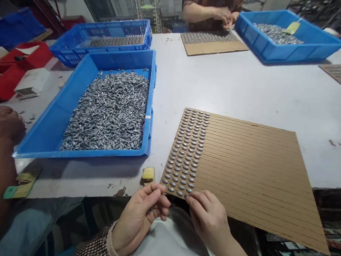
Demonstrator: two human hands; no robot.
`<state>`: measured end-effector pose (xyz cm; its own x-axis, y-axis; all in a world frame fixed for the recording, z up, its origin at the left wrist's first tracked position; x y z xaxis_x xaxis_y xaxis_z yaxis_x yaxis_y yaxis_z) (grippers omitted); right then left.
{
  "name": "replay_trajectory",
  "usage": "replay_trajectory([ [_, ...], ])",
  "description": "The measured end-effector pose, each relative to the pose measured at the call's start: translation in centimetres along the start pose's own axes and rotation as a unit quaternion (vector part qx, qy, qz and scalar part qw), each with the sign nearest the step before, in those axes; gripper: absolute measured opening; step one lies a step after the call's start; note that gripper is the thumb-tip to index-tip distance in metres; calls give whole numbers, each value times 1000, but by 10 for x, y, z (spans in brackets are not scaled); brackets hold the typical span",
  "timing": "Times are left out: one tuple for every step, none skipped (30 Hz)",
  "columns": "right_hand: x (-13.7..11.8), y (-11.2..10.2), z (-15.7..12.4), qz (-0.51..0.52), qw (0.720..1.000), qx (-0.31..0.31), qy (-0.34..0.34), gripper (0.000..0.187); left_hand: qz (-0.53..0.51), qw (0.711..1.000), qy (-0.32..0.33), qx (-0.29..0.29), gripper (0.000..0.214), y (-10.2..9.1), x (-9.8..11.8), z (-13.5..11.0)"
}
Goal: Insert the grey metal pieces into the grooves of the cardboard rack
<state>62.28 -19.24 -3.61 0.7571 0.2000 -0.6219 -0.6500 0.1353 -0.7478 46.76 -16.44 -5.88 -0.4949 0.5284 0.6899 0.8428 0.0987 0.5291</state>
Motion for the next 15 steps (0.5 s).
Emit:
replay_trajectory([
  [0, 1, 0, -5, 1000, -1, -3, 23, 3, 1000, 13, 3, 25, -2, 2, 1],
  [0, 2, 0, -10, 1000, 0, -6, 23, 4, 1000, 25, 10, 26, -4, 3, 1],
  [0, 2, 1, -15, 1000, 1, -10, 24, 3, 999, 33, 17, 26, -6, 4, 2],
  [0, 1, 1, -21, 1000, 1, -14, 25, 1, 999, 36, 24, 26, -8, 4, 2],
  [-1, 1, 1, -26, 999, 0, -19, 26, -1, 999, 36, 29, 26, -9, 3, 1],
  [-2, 1, 1, -31, 999, -4, -23, 27, -5, 999, 32, 31, 27, -10, 2, 1],
  [-2, 1, 1, -34, 999, -8, -25, 27, -8, 999, 27, 31, 28, -10, 1, 0],
  [-2, 2, 1, -36, 999, -12, -26, 28, -10, 999, 21, 27, 29, -9, 0, 0],
  [-2, 3, 0, -37, 999, -13, -26, 28, -11, 1000, 14, 21, 31, -7, -2, -1],
  [-1, 3, 0, -38, 999, -14, -25, 28, -11, 1000, 9, 15, 31, -6, -3, -1],
  [-1, 4, -1, -38, 999, -13, -25, 28, -8, 1000, 2, 9, 31, -5, -4, -2],
  [0, 4, -1, -39, 999, -10, -25, 29, -4, 1000, -3, 4, 30, -4, -5, -2],
  [0, 4, -2, -39, 999, -7, -26, 29, -1, 1000, -6, 0, 29, -3, -6, -2],
  [-1, 5, -2, -39, 999, -5, -28, 30, 2, 1000, -8, -2, 27, -3, -7, -1],
  [-1, 5, -2, -38, 999, -2, -30, 31, 4, 1000, -9, -5, 26, -2, -8, 0],
])
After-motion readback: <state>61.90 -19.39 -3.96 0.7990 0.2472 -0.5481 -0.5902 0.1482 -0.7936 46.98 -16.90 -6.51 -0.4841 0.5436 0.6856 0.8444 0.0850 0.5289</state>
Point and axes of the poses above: each hand's wrist, its own z-axis towards the middle knuckle, its own y-axis out of the palm, x = y × z, the point moved 9 cm from there along z, towards the middle knuckle, and after that the axes turned 13 degrees about y, right-handed, at the moved point
